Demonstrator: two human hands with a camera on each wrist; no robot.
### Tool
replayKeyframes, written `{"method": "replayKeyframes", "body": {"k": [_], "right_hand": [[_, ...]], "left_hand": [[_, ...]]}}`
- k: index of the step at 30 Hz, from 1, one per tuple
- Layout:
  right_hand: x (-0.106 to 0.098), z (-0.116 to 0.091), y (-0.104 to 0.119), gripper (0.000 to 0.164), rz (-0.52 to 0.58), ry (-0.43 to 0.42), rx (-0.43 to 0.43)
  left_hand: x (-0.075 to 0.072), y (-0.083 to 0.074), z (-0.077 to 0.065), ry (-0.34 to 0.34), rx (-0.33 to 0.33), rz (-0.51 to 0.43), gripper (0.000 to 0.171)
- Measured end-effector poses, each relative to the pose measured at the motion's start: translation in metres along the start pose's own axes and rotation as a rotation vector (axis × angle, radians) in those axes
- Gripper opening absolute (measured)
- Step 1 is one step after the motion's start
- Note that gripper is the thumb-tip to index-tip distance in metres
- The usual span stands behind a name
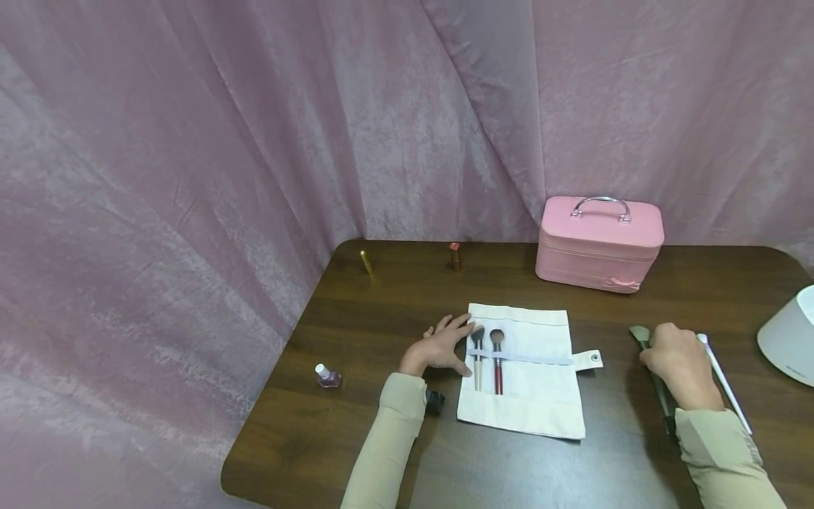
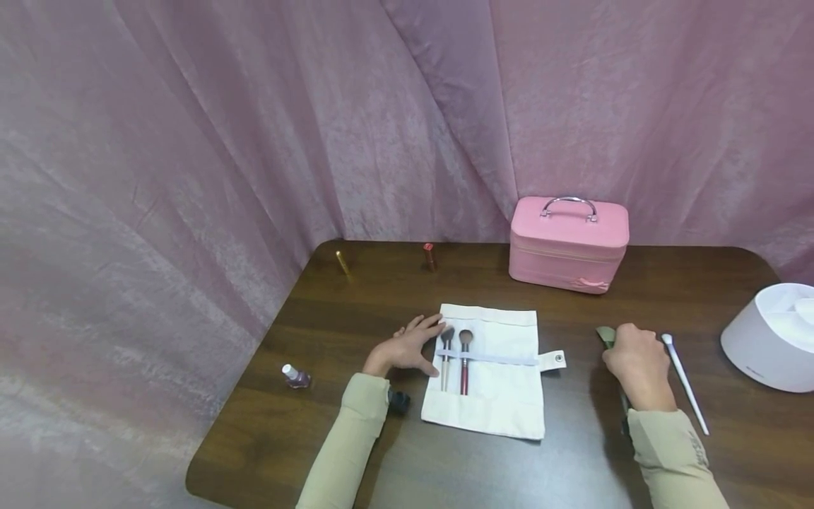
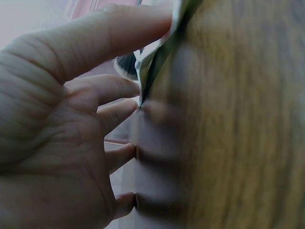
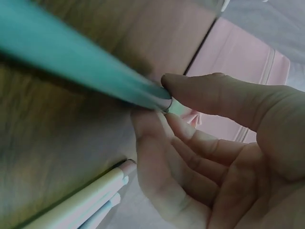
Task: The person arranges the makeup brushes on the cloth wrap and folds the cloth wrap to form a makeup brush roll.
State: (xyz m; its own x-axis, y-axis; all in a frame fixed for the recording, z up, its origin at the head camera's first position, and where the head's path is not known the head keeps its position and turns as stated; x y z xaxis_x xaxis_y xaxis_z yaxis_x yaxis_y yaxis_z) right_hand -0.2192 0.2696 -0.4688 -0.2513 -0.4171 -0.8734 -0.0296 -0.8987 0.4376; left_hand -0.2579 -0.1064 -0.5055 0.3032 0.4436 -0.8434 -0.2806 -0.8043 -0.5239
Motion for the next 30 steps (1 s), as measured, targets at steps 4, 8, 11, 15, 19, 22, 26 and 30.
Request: {"method": "replayKeyframes", "body": {"k": [4,8,11,15,19,22,26,30], "right_hand": [[-0.001,0.002,0.005,0.028,0.032,0.001,-0.014],[-0.005,0.007,0.010,0.015,0.078,0.006,-0.001],[-0.008,0.009,0.013,0.026,0.117,0.002,0.028],[-0.010,0.010,0.018,0.030,0.181,-0.027,0.052],[-0.009,0.013,0.025,0.032,0.309,-0.009,0.129],[-0.007,0.017,0.030,0.035,0.400,-0.002,0.190],[-0.003,0.021,0.039,0.038,0.520,-0.007,0.245],[0.003,0.024,0.050,0.039,0.662,-0.004,0.289]], "left_hand": [[0.000,0.001,0.000,0.003,-0.006,0.009,0.094],[0.000,0.002,0.001,-0.003,-0.015,0.011,0.094],[0.001,0.002,0.001,-0.006,-0.013,0.010,0.094],[0.002,0.002,0.000,-0.006,0.000,0.004,0.094],[0.003,0.002,0.000,0.001,0.000,0.004,0.094],[0.003,0.002,0.001,-0.001,-0.001,0.014,0.093],[0.003,0.002,0.002,-0.002,0.002,0.013,0.093],[0.002,0.002,0.001,-0.004,-0.002,0.011,0.094]]}}
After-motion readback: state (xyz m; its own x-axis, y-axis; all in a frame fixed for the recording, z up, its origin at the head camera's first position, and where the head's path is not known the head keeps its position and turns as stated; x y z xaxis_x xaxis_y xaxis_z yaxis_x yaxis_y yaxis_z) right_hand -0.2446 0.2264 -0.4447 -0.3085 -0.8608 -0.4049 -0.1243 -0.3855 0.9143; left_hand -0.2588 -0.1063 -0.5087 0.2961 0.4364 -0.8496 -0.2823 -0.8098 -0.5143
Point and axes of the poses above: each hand's wrist, its own z-axis towards the middle knuckle, its own x-axis out of the palm, y = z × x, the point moved 5 cm from there along z, towards the middle knuckle, and after that the axes turned 13 degrees about -y, right-handed, at the moved point
